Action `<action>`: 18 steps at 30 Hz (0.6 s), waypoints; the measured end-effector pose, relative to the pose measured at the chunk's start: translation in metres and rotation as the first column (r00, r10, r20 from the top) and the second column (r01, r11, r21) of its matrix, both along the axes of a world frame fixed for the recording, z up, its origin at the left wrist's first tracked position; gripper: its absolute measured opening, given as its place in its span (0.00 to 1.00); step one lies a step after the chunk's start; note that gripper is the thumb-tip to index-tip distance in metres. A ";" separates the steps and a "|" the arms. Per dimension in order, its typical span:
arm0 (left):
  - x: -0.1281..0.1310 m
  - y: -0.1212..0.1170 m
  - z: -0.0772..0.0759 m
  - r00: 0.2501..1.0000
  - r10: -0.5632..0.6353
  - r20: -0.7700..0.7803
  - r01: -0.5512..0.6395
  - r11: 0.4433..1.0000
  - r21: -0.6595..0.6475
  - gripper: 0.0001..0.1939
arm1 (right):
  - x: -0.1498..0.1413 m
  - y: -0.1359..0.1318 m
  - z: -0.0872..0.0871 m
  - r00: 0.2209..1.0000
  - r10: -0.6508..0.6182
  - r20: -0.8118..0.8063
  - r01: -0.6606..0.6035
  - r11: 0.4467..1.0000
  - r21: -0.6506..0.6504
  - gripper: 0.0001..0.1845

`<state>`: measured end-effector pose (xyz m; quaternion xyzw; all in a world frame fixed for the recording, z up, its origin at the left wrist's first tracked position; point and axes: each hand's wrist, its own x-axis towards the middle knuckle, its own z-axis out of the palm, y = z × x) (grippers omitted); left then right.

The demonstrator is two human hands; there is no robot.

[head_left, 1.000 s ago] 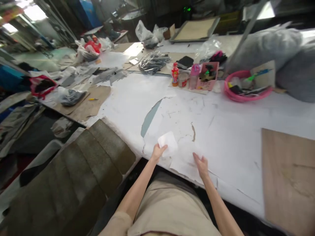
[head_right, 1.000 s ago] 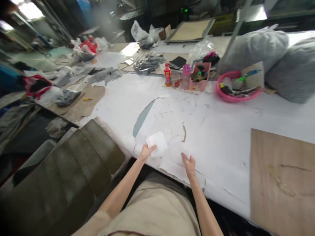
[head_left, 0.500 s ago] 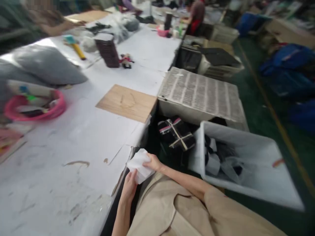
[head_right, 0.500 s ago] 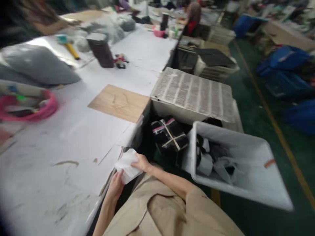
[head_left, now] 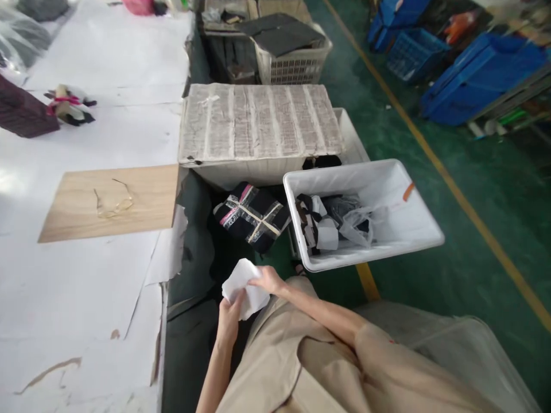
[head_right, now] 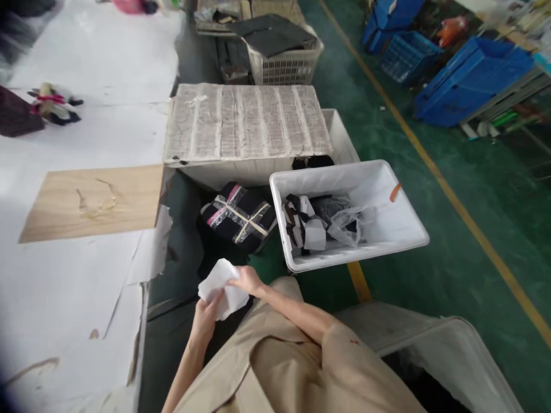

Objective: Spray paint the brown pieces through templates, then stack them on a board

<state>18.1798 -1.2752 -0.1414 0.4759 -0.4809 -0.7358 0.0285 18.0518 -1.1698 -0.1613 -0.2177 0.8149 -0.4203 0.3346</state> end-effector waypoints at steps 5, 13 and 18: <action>-0.047 0.053 0.000 0.979 -0.203 0.028 0.200 0.977 0.080 0.29 | -0.093 0.130 -0.016 0.987 -0.118 -0.106 0.132 0.982 0.132 0.10; -0.106 0.146 -0.029 0.932 -0.328 0.153 0.315 0.943 0.104 0.29 | -0.216 0.284 -0.089 0.978 -0.016 -0.207 0.107 0.892 0.439 0.08; -0.126 0.170 -0.032 0.919 -0.344 0.191 0.340 0.939 0.054 0.28 | -0.231 0.270 -0.125 0.979 0.123 -0.161 -0.026 0.865 0.501 0.16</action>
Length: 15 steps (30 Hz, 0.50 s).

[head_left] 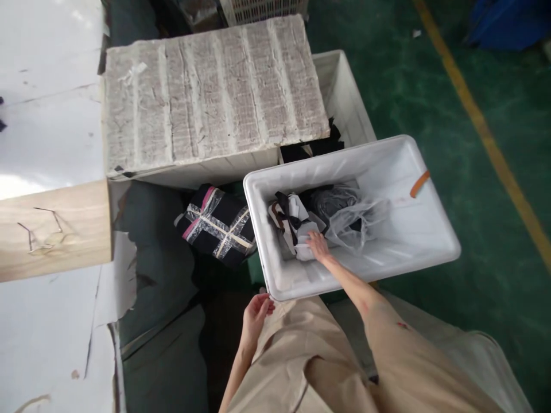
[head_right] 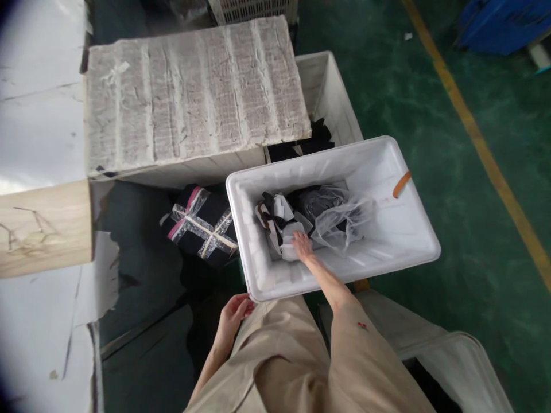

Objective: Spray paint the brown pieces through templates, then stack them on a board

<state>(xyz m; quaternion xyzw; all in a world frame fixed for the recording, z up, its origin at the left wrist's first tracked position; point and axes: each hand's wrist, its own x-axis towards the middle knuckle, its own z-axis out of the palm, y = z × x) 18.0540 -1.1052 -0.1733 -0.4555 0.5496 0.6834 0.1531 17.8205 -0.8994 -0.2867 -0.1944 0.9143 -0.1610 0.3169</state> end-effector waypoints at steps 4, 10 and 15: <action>-0.008 0.009 0.001 0.999 0.023 0.038 -0.022 1.000 -0.008 0.29 | -0.002 0.008 0.001 0.996 0.074 0.049 -0.076 0.997 0.026 0.14; -0.008 0.017 -0.005 0.998 0.040 0.057 -0.039 0.999 -0.018 0.28 | -0.056 0.064 0.024 1.000 -0.013 0.013 0.011 0.994 0.112 0.23; 0.001 0.024 -0.018 0.996 0.043 0.073 -0.042 0.999 -0.022 0.25 | -0.128 0.056 -0.004 0.997 -0.080 -0.023 0.082 0.992 0.094 0.20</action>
